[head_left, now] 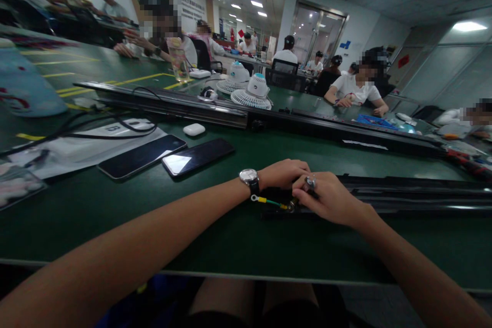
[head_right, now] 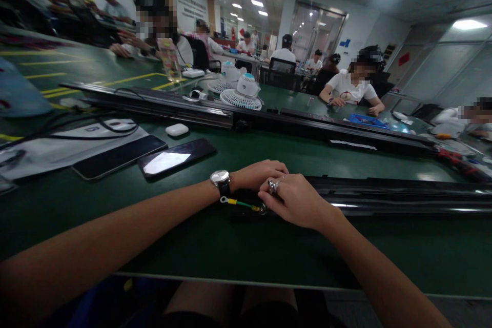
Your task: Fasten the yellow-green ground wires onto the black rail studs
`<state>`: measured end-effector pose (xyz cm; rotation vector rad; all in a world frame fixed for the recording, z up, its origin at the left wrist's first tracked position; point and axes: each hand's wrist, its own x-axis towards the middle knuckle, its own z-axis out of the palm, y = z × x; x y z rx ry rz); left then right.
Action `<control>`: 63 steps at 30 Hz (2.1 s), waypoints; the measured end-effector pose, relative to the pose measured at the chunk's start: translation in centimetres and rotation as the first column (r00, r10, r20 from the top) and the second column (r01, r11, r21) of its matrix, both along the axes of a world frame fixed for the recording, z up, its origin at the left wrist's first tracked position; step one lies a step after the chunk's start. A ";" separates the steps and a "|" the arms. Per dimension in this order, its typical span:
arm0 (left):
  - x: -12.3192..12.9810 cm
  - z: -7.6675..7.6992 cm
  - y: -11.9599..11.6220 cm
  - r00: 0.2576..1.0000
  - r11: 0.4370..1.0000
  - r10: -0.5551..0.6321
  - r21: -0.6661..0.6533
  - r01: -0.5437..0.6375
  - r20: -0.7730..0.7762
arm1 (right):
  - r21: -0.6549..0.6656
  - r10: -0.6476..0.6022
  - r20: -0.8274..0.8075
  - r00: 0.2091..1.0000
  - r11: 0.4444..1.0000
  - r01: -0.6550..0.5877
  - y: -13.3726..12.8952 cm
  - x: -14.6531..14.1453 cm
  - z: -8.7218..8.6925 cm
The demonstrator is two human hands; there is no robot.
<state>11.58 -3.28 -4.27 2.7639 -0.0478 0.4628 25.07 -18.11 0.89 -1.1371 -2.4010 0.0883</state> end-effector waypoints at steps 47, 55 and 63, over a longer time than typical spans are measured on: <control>0.1 -0.1 0.0 1.000 0.999 0.021 0.033 -0.020 -0.011 | 0.052 -0.018 -0.135 0.991 0.998 0.025 -0.1 0.2 0.0; 0.1 -0.1 0.0 1.000 0.999 0.022 0.027 -0.021 -0.016 | 0.051 0.007 -0.108 0.994 0.999 -0.002 0.0 0.2 -0.2; 0.2 -0.2 0.1 0.999 0.999 0.029 0.029 -0.028 -0.021 | 0.061 0.017 -0.038 0.999 0.998 -0.015 0.1 0.1 0.0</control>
